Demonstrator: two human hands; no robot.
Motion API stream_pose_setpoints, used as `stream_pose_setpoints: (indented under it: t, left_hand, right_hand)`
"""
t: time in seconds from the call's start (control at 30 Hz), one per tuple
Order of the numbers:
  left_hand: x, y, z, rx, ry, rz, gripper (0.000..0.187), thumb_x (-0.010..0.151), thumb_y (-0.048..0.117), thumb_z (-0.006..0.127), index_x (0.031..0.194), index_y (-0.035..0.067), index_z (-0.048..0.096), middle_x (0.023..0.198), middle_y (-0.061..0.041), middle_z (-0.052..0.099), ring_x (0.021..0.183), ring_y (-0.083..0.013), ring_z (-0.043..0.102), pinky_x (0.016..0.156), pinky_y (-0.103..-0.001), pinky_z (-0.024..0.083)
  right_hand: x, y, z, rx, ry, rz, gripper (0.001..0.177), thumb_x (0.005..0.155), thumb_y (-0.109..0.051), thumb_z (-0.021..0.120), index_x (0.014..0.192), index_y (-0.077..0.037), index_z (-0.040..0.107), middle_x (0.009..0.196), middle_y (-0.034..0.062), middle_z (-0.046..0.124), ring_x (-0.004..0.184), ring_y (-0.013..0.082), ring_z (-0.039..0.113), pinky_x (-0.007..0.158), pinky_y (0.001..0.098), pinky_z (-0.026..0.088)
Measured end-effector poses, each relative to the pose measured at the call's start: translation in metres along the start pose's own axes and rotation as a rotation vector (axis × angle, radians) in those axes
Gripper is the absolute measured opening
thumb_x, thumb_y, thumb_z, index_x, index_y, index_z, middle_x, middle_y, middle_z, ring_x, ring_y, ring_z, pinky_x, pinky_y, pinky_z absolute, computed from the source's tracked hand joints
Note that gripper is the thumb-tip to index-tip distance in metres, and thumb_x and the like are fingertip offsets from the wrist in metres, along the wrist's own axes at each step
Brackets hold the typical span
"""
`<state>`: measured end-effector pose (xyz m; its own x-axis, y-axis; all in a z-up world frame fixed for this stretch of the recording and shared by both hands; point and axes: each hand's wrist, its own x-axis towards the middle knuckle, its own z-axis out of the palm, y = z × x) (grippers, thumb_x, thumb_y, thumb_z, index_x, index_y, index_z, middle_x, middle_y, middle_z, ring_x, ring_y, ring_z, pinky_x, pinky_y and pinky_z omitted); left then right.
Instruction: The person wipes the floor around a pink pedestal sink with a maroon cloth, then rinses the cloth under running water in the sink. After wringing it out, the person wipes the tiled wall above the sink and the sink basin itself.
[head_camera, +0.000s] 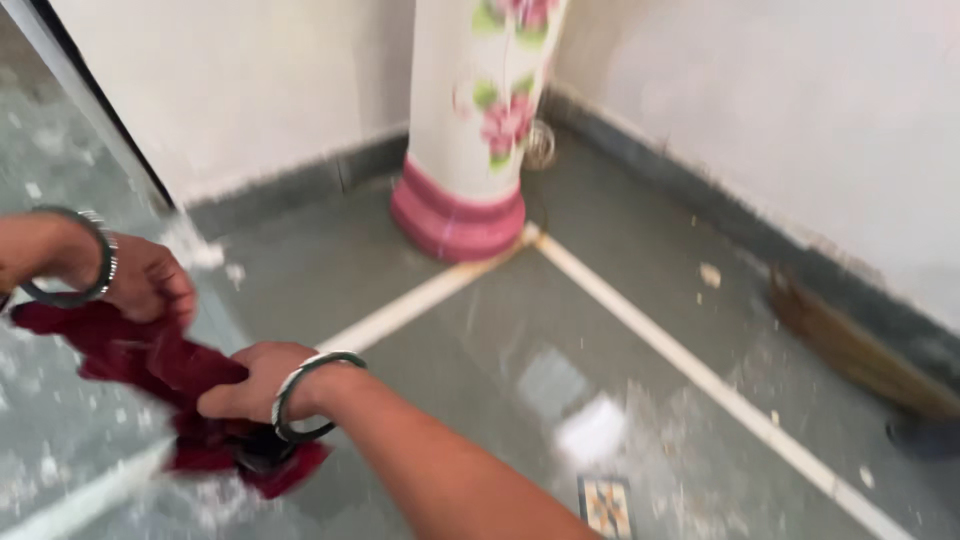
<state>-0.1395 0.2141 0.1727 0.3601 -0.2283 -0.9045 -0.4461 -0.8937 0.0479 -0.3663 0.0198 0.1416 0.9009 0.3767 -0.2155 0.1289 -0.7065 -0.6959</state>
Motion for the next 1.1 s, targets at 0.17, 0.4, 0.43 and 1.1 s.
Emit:
stream_pose_setpoints:
  t: [0.17,0.4,0.43,1.1]
  left_hand:
    - [-0.091,0.012,-0.035,-0.343,0.198,0.091,0.027,0.077,-0.005,0.065,0.097,0.0,0.083,0.082,-0.006,0.082,0.078,-0.0188,0.073,0.077,-0.035,0.059]
    - [-0.202,0.105,-0.078,-0.171,0.375,0.228,0.023,0.081,0.001,0.065,0.097,0.005,0.08,0.084,-0.001,0.08,0.077,-0.0125,0.071,0.08,-0.032,0.058]
    - [-0.218,0.122,-0.088,-0.178,0.401,0.234,0.023,0.082,0.001,0.064,0.098,0.005,0.081,0.085,-0.001,0.08,0.078,-0.0129,0.071,0.08,-0.032,0.057]
    - [-0.039,0.373,-0.102,-0.008,0.077,0.453,0.039,0.084,0.007,0.061,0.119,0.007,0.078,0.1,-0.003,0.072,0.088,-0.0153,0.062,0.078,-0.034,0.05]
  right_hand:
    - [-0.03,-0.027,-0.094,-0.053,0.031,-0.073,0.061,0.07,-0.054,0.069,0.111,-0.01,0.077,0.099,0.0158,0.081,0.092,0.0306,0.077,0.084,0.0391,0.058]
    - [-0.097,-0.045,-0.225,-0.343,0.153,-0.013,0.059,0.07,-0.041,0.073,0.121,-0.011,0.072,0.107,0.0142,0.078,0.099,0.0278,0.075,0.088,0.0368,0.057]
    - [-0.107,-0.047,-0.242,-0.353,0.152,0.004,0.059,0.07,-0.041,0.072,0.121,-0.011,0.072,0.105,0.0144,0.079,0.098,0.0277,0.075,0.088,0.037,0.057]
    - [-0.251,0.184,-0.286,0.051,-0.028,0.561,0.047,0.077,-0.029,0.067,0.116,-0.004,0.075,0.096,0.0084,0.073,0.087,0.0225,0.064,0.077,0.0387,0.05]
